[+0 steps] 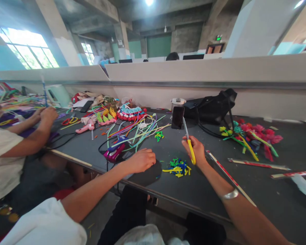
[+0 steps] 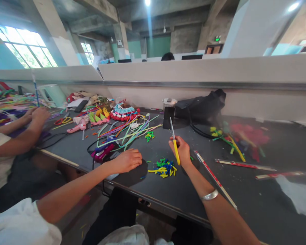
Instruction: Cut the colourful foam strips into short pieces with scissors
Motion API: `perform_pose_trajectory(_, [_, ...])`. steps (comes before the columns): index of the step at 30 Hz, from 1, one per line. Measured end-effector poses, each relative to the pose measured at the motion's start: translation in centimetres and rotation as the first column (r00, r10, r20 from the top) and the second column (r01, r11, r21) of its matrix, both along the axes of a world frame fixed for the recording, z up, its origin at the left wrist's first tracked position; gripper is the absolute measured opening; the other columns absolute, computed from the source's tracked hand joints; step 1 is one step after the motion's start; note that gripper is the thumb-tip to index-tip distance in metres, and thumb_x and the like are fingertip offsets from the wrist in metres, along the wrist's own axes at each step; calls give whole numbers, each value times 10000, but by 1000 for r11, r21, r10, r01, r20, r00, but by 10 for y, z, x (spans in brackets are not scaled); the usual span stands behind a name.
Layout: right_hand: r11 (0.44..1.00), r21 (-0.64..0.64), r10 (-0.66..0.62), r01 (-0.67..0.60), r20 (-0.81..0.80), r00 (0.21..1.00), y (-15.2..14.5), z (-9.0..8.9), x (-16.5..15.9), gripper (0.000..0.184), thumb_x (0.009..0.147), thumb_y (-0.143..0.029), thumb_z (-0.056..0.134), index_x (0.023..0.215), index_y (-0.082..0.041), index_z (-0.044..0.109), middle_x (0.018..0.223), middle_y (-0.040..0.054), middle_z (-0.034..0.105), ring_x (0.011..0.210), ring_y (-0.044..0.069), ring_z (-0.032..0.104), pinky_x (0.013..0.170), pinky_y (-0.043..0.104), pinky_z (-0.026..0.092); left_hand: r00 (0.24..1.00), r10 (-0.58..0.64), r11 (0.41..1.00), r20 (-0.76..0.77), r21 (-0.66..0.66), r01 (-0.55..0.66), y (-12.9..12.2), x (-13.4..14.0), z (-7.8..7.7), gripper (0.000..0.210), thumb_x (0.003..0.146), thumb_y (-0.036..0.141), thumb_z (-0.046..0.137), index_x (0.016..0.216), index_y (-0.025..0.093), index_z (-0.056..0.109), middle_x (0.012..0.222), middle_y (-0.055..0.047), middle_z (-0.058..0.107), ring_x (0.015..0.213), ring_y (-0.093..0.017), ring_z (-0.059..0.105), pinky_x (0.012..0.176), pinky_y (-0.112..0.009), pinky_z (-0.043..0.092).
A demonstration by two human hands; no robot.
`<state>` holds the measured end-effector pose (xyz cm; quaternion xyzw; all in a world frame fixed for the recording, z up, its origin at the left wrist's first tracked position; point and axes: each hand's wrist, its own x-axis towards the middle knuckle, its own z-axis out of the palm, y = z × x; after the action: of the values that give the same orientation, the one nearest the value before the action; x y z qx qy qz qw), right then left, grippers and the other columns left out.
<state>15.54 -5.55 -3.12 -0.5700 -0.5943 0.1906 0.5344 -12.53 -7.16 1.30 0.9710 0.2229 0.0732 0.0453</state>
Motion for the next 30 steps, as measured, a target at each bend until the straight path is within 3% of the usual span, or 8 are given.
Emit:
perform_pose_trajectory(3, [1000, 2, 9, -9, 30, 1000, 0, 1, 0, 371, 772, -475, 544, 958, -167, 636, 728, 22, 648, 591, 140, 571, 585, 243, 445, 990, 117, 980, 84, -172, -102, 6, 6, 3, 171, 881, 248, 434, 842, 201, 593, 834, -46, 612, 825, -174, 538, 783, -297, 407])
perform_pose_trajectory(6, [999, 27, 16, -18, 70, 997, 0, 1, -1, 341, 774, -453, 547, 950, -175, 638, 814, 34, 670, 654, 151, 601, 640, 256, 461, 924, 311, 859, 225, -482, -172, 10, 17, 7, 168, 883, 281, 418, 908, 185, 554, 823, -27, 612, 749, -140, 543, 699, -261, 419])
perform_pose_trajectory(8, [999, 47, 20, -25, 87, 996, -1, 2, -2, 317, 776, -443, 556, 940, -183, 639, 850, 35, 676, 678, 154, 611, 664, 261, 464, 858, 404, 746, 318, -658, -108, 13, 30, 8, 159, 862, 300, 458, 911, 171, 538, 768, -12, 602, 706, -126, 543, 675, -249, 423])
perform_pose_trajectory(11, [998, 51, 27, -29, 38, 999, -4, 4, -5, 323, 780, -447, 578, 965, -187, 629, 789, 23, 661, 633, 148, 599, 631, 261, 468, 753, 499, 603, 429, -796, 54, 20, 53, 7, 190, 814, 312, 544, 914, 150, 547, 725, -13, 604, 697, -125, 566, 692, -257, 434])
perform_pose_trajectory(14, [998, 46, 56, -52, -89, 994, -7, 8, -7, 358, 791, -448, 583, 1050, -202, 597, 681, -13, 606, 574, 142, 584, 557, 248, 462, 680, 563, 523, 470, -840, 148, 32, 76, 3, 317, 753, 326, 632, 999, 141, 555, 713, -25, 631, 693, -138, 590, 704, -277, 446])
perform_pose_trajectory(20, [987, 66, 156, -147, -162, 975, -10, 15, -9, 359, 768, -395, 609, 1082, -224, 569, 703, -19, 604, 571, 131, 573, 525, 238, 468, 592, 617, 476, 518, -845, 244, 50, 108, -2, 428, 694, 306, 703, 1058, 143, 550, 667, -14, 638, 632, -134, 584, 667, -285, 452])
perform_pose_trajectory(24, [974, 64, 224, -216, -162, 961, -10, 15, -12, 305, 783, -337, 571, 1066, -223, 567, 730, -12, 616, 577, 124, 574, 549, 241, 487, 605, 631, 408, 485, -871, 273, 56, 113, -3, 412, 663, 291, 729, 1014, 125, 592, 642, -8, 629, 599, -119, 570, 643, -273, 436])
perform_pose_trajectory(30, [993, 68, 104, -95, -147, 984, -6, 9, -7, 385, 752, -345, 622, 1112, -225, 555, 800, -5, 618, 558, 100, 549, 519, 220, 472, 679, 573, 319, 458, -888, 331, 66, 113, -10, 434, 661, 329, 741, 1014, 113, 608, 689, -37, 655, 642, -138, 603, 657, -283, 443])
